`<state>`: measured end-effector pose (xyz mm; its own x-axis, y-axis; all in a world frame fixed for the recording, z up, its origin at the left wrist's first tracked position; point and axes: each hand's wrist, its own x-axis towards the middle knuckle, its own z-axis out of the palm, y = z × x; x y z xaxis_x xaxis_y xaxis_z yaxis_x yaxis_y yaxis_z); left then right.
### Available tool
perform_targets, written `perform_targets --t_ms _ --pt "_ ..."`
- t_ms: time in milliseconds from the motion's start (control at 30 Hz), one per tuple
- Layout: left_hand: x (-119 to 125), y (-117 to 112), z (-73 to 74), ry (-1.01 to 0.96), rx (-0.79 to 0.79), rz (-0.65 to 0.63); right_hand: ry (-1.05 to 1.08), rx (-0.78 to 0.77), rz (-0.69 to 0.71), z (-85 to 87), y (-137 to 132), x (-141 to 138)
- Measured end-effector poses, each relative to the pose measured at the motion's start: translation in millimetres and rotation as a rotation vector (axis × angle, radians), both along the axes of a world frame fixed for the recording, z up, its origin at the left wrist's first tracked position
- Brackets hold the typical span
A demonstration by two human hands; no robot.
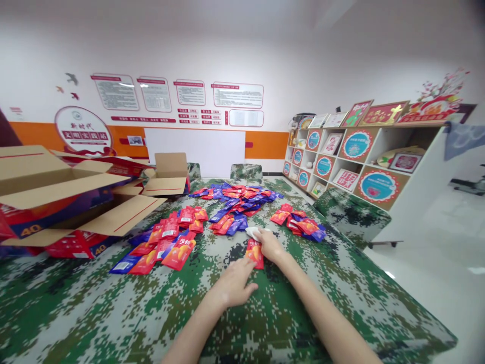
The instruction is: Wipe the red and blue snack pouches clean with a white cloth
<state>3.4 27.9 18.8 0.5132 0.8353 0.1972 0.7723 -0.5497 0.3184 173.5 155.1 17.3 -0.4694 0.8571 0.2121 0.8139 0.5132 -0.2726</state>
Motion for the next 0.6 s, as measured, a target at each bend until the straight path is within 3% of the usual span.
perform_targets --t_ms 100,300,467,600 --pt "14 18 4.0 -0.015 0.04 0.109 0.116 0.083 -0.04 -3.9 -9 24" --pt "40 43 -4.1 0.008 0.116 0.263 0.251 0.178 -0.056 -22.5 -25 61" --pt "34 43 7.3 -0.037 0.124 0.229 0.263 0.195 -0.084 -32.1 -22 64" --pt "16 51 12.3 -0.251 0.026 0.274 0.225 0.165 -0.105 -28.0 -23 62"
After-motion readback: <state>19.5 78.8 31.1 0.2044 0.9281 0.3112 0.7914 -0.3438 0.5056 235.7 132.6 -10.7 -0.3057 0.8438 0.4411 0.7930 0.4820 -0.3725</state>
